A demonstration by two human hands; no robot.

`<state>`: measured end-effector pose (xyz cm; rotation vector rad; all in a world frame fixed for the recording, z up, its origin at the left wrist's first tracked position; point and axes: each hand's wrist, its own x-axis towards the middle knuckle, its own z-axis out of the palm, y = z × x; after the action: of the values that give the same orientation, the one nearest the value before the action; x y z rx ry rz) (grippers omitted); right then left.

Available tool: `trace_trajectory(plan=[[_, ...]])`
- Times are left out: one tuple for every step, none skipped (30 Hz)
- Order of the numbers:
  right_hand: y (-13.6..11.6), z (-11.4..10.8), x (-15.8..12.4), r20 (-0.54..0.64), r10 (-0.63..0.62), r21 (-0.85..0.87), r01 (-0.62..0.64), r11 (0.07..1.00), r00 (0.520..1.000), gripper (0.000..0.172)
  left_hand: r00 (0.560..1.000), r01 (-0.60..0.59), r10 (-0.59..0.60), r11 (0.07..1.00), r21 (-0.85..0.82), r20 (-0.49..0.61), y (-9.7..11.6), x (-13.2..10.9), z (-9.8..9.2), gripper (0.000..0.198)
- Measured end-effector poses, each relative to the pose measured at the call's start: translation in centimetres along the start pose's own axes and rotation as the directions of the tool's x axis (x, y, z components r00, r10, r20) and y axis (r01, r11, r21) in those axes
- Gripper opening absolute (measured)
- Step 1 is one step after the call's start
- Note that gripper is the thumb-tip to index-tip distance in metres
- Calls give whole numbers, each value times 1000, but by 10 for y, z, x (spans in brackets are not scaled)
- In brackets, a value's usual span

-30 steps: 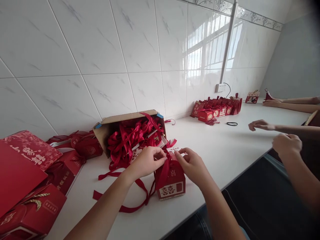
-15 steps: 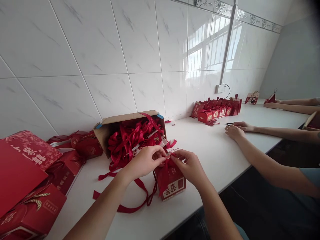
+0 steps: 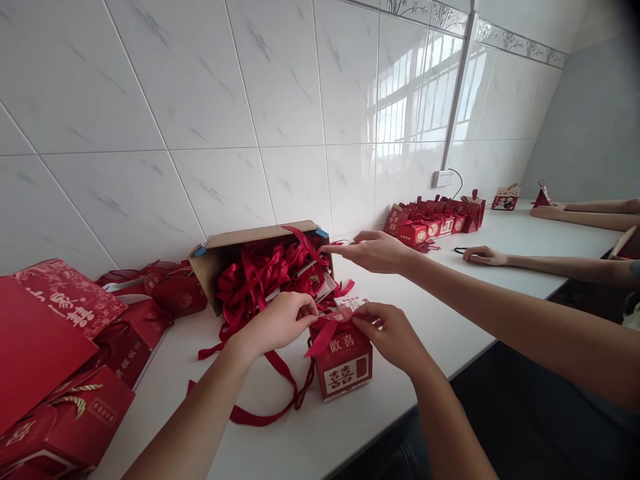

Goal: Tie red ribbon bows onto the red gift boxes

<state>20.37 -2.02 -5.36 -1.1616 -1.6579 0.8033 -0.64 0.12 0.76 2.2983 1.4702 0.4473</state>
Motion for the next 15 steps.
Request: trace_trajectory(plan=[[1, 0, 0, 3, 1, -10, -1, 1000, 1000, 18, 1000, 4, -5, 1000, 17, 3, -1, 0, -1, 19], [2, 0, 0, 4, -3, -22, 3, 1000, 1000, 19, 1000, 11, -11, 999, 31, 6, -2, 0, -1, 19], [3, 1, 0, 1, -11, -32, 11, 999, 1000, 19, 1000, 18, -18, 999, 38, 10, -3, 1, -1, 20], [4, 2, 0, -7, -21, -39, 21, 999, 1000, 19, 1000, 22, -23, 999, 35, 16, -3, 1, -1, 20], [4, 3, 0, -22, -40, -43, 39, 998, 999, 17, 999, 23, -24, 999, 25, 22, -3, 1, -1, 21], [4, 4, 0, -41, -67, -49, 65, 997, 997, 16, 999, 21, -21, 1000, 10, 26, -3, 1, -1, 23], [3, 5, 0, -58, -99, -58, 96, 994, 993, 16, 999, 14, -14, 1000, -8, 31, -1, 0, -2, 24], [2, 6, 0, -65, -135, -68, 131, 989, 989, 16, 999, 9, -8, 1000, -26, 34, 0, 0, -2, 26], [0, 8, -1, -64, -177, -80, 172, 982, 982, 17, 999, 4, -2, 999, -44, 35, 2, -1, -2, 28], [-1, 10, -1, -55, -217, -90, 211, 973, 975, 18, 999, 1, 1, 998, -59, 38, 3, -2, -2, 29], [-3, 12, -1, -39, -245, -100, 240, 966, 969, 19, 999, -2, 5, 998, -68, 46, 5, -2, -2, 30], [-4, 15, -1, -24, -257, -111, 253, 961, 966, 21, 998, -5, 9, 997, -71, 58, 5, -3, -2, 30], [-4, 18, -1, -14, -258, -125, 254, 959, 966, 25, 997, -10, 15, 998, -66, 73, 6, -3, -2, 30], [-4, 22, -1, -12, -251, -140, 247, 959, 968, 29, 996, -17, 22, 998, -55, 87, 5, -3, -2, 28], [-4, 25, 0, -18, -239, -149, 234, 961, 971, 30, 995, -25, 29, 999, -41, 99, 4, -3, -2, 27]])
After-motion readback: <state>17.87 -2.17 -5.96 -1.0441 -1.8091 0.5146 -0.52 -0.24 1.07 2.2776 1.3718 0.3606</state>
